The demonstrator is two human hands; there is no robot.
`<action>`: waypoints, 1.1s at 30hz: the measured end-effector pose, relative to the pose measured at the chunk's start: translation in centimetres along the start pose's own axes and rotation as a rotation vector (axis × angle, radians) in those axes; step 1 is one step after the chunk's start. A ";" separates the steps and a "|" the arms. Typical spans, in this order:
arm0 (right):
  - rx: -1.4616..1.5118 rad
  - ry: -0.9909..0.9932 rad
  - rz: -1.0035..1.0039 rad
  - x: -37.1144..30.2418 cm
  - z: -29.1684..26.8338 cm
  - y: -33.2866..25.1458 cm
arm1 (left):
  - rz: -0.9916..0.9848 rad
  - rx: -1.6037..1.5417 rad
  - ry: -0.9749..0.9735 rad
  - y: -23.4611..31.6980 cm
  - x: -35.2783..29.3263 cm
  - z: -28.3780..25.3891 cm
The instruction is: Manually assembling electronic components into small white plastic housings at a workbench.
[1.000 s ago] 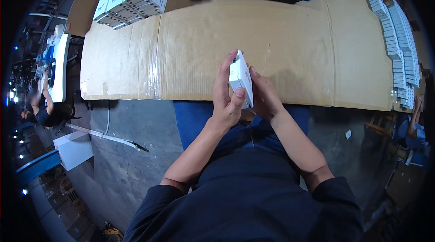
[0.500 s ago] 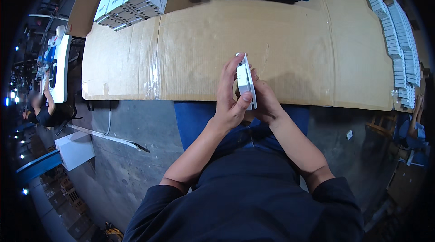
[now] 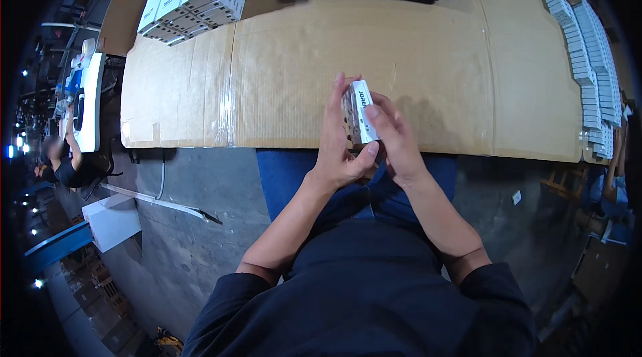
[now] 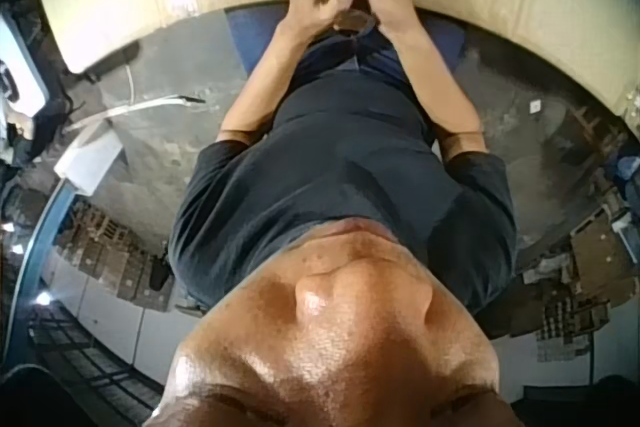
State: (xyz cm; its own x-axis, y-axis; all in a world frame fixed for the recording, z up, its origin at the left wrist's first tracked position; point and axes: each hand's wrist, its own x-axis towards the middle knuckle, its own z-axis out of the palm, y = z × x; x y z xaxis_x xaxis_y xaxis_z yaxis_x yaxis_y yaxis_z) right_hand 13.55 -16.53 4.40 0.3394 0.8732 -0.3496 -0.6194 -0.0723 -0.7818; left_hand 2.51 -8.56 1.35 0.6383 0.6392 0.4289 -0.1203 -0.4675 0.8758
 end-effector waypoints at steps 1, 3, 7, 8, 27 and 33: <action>-0.047 -0.022 -0.045 0.0 0.2 0.4 | -0.011 -0.036 0.091 0.1 0.0 0.5; 0.019 -0.012 -0.022 -0.4 1.1 0.8 | -0.021 -0.070 0.182 -0.1 -0.2 0.7; 0.047 0.006 -0.089 -0.8 1.9 1.9 | -0.023 0.077 0.220 -1.1 -0.7 0.6; 0.035 -0.007 -0.108 -0.8 2.0 2.1 | 0.022 0.121 0.231 -1.3 -0.7 0.3; -0.280 0.030 -0.205 -1.4 1.2 3.5 | -0.016 0.117 0.347 -1.7 -1.1 0.6; -0.151 -0.107 0.032 -0.4 0.8 0.0 | -0.030 0.195 0.231 -2.8 -1.1 0.5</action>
State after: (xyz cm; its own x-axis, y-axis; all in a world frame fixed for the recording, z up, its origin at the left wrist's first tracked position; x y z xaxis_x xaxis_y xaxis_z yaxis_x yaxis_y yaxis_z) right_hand 12.91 -16.48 4.96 0.2389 0.9152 -0.3246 -0.5121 -0.1653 -0.8429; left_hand 2.51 -8.24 -1.72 0.4464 0.7660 0.4626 0.0585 -0.5408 0.8391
